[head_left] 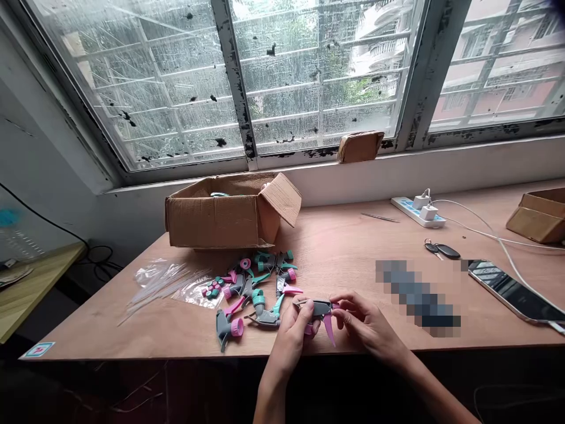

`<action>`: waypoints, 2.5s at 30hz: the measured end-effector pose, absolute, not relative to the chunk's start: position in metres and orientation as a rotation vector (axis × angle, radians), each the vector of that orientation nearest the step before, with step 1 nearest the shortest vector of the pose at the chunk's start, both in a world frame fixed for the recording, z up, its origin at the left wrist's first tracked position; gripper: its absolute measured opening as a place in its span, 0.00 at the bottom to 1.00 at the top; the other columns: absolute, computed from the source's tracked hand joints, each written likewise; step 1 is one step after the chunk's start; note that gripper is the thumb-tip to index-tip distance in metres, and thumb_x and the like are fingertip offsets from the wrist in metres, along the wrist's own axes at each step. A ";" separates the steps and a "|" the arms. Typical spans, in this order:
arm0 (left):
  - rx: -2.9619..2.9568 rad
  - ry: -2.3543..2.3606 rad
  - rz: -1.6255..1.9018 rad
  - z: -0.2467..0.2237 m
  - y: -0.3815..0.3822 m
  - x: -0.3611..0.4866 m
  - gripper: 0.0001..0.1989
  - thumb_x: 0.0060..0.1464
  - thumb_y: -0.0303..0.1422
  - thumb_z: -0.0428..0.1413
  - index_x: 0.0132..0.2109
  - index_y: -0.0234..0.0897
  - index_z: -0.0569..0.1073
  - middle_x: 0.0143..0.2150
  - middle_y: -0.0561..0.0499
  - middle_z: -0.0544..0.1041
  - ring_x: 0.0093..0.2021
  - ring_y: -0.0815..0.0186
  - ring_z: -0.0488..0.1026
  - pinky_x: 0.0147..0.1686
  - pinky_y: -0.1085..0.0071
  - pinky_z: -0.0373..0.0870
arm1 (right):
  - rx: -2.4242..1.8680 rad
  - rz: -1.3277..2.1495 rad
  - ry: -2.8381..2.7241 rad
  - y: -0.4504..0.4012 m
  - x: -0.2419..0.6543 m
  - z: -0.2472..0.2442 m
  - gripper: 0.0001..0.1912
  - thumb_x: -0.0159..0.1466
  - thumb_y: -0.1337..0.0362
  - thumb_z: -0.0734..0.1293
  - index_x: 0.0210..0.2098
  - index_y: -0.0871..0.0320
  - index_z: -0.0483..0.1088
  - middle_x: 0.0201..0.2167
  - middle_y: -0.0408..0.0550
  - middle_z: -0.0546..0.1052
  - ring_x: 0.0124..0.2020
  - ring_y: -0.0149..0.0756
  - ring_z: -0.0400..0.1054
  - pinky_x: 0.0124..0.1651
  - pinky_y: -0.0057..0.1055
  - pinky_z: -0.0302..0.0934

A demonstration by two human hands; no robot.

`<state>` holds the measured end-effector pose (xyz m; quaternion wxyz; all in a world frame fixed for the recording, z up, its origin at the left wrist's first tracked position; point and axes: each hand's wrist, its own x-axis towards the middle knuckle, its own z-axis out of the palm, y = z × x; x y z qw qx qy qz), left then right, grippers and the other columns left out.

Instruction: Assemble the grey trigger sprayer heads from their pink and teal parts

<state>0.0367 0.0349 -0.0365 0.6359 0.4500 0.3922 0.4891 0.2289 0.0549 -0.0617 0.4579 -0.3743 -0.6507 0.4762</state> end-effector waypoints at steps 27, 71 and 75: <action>1.044 0.991 1.215 -0.032 0.038 0.042 0.21 0.58 0.51 0.61 0.38 0.36 0.67 0.22 0.61 0.60 0.20 0.77 0.50 0.20 0.77 0.44 | -1.000 0.986 -1.802 0.053 0.225 -0.057 0.17 0.72 0.48 0.63 0.41 0.55 0.71 0.30 0.43 0.72 0.28 0.35 0.65 0.33 0.31 0.57; 1.195 0.906 1.110 -0.034 0.041 0.036 0.20 0.61 0.51 0.57 0.36 0.38 0.65 0.27 0.57 0.64 0.25 0.72 0.58 0.26 0.73 0.50 | -1.099 0.901 -1.920 0.053 0.226 -0.060 0.29 0.75 0.44 0.52 0.28 0.54 0.68 0.22 0.43 0.70 0.25 0.37 0.63 0.32 0.33 0.55; 1.150 0.947 1.107 -0.033 0.041 0.037 0.21 0.59 0.52 0.59 0.36 0.38 0.65 0.26 0.58 0.63 0.24 0.72 0.56 0.25 0.73 0.49 | -1.107 0.944 -1.893 0.053 0.224 -0.059 0.29 0.75 0.42 0.52 0.28 0.54 0.68 0.21 0.42 0.68 0.23 0.36 0.62 0.29 0.32 0.54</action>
